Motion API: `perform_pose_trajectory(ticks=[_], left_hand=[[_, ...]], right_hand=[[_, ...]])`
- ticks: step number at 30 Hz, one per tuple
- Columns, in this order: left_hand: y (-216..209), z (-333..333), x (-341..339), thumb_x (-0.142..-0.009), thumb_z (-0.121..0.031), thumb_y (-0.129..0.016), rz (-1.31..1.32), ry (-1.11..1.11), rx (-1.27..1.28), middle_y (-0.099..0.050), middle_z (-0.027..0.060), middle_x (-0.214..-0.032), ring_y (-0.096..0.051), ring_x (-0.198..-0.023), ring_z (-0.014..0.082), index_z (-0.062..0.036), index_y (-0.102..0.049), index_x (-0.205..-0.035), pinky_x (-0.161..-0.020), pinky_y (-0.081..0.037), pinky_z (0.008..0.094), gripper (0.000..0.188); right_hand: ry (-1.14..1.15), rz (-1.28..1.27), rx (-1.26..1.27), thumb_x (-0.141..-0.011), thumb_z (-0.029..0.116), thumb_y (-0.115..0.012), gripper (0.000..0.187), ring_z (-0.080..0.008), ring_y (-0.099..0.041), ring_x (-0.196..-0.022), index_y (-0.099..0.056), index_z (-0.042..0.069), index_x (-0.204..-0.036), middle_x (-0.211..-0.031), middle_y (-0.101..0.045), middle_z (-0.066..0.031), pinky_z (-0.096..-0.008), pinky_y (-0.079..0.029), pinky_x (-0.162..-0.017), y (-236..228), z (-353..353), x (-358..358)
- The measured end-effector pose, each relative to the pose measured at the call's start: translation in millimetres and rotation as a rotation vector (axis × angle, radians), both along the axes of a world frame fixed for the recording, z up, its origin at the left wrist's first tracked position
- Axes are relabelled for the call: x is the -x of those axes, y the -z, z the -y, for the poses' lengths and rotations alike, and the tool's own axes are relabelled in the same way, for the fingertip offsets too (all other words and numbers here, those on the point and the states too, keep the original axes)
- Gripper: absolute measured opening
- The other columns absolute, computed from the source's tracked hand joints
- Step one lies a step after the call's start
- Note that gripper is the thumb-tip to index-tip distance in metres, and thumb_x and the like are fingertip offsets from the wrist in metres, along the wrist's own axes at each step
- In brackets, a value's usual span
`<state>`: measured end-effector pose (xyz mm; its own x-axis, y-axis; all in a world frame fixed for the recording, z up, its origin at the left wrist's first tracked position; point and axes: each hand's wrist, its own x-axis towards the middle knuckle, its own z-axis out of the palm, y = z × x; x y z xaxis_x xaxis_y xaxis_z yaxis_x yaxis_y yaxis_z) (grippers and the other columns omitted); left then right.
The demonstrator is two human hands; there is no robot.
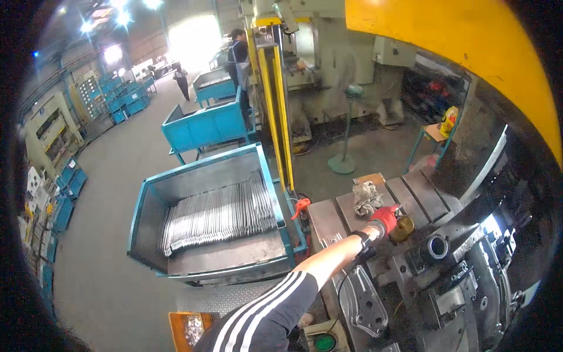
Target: Operating a large metal stamping press, loading parts, and transferring stamped components into storage bins.
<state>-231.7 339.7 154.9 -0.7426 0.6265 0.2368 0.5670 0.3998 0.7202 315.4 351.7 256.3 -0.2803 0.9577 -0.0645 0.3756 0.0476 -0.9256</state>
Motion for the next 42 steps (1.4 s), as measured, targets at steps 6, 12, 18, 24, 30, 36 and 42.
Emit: perform_pose_trajectory(ticks=[6,12,18,24,30,36,42], left_hand=[[-50,94,-47,-0.077,-0.032,-0.067,0.108,0.019,-0.005,-0.064,0.0180,-0.113,-0.059,-0.107,0.0387,-0.0183,-0.044,-0.138,-0.091,-0.048,0.0447,0.066],[-44,229,-105,-0.085,-0.032,-0.058,0.059,0.065,0.073,-0.065,0.0210,-0.098,-0.063,-0.093,0.0387,-0.0091,-0.061,-0.108,-0.079,-0.049,0.0469,0.032],[25,346,-165,-0.085,-0.036,-0.057,-0.043,0.145,0.313,-0.066,0.0207,-0.096,-0.064,-0.091,0.0388,-0.0059,-0.065,-0.099,-0.078,-0.050,0.0478,0.034],[0,389,-251,-0.085,-0.042,-0.056,-0.001,0.647,0.848,-0.067,0.0206,-0.096,-0.064,-0.091,0.0391,-0.0050,-0.070,-0.091,-0.080,-0.050,0.0476,0.040],[76,431,-276,-0.088,-0.038,-0.057,0.215,0.589,0.784,-0.067,0.0178,-0.103,-0.062,-0.099,0.0369,-0.0096,-0.068,-0.101,-0.083,-0.050,0.0446,0.033],[81,381,-275,-0.084,-0.033,-0.061,0.256,0.591,0.724,-0.069,0.0154,-0.095,-0.066,-0.092,0.0305,-0.0107,-0.069,-0.096,-0.079,-0.051,0.0389,0.026],[151,388,-228,-0.082,-0.030,-0.065,0.415,0.446,0.415,-0.070,0.0142,-0.094,-0.067,-0.089,0.0284,-0.0100,-0.068,-0.092,-0.078,-0.052,0.0381,0.022]], right_hand=[[0.008,-0.043,-0.023,-0.091,0.026,-0.057,0.042,-0.0177,-0.057,-0.105,-0.055,-0.001,-0.124,-0.110,-0.063,-0.0071,-0.0324,-0.043,-0.095,-3,5,-36],[-0.025,-0.112,-0.033,-0.091,0.024,-0.058,0.041,-0.0173,-0.059,-0.103,-0.055,-0.002,-0.123,-0.107,-0.064,-0.0071,-0.0321,-0.044,-0.094,-2,14,-73],[-0.003,-0.184,-0.043,-0.090,0.022,-0.059,0.040,-0.0169,-0.060,-0.101,-0.056,-0.002,-0.122,-0.105,-0.066,-0.0071,-0.0318,-0.045,-0.092,0,23,-131],[0.202,-0.353,-0.064,-0.089,0.020,-0.060,0.039,-0.0165,-0.061,-0.100,-0.057,-0.003,-0.120,-0.103,-0.067,-0.0070,-0.0316,-0.046,-0.091,-4,41,-249],[0.231,-0.619,0.051,-0.088,0.017,-0.062,0.038,-0.0161,-0.063,-0.098,-0.058,-0.003,-0.119,-0.101,-0.068,-0.0070,-0.0313,-0.048,-0.090,-33,68,-243],[0.102,-0.273,0.074,-0.083,0.019,-0.069,0.044,-0.0183,-0.065,-0.093,-0.059,-0.006,-0.118,-0.099,-0.069,-0.0099,-0.0319,-0.050,-0.083,-106,79,-226],[-0.076,0.569,-0.752,-0.066,0.032,-0.080,0.062,-0.0356,-0.058,-0.093,-0.061,0.014,-0.122,-0.097,-0.058,-0.0179,-0.0433,-0.047,-0.083,-159,12,-137]])
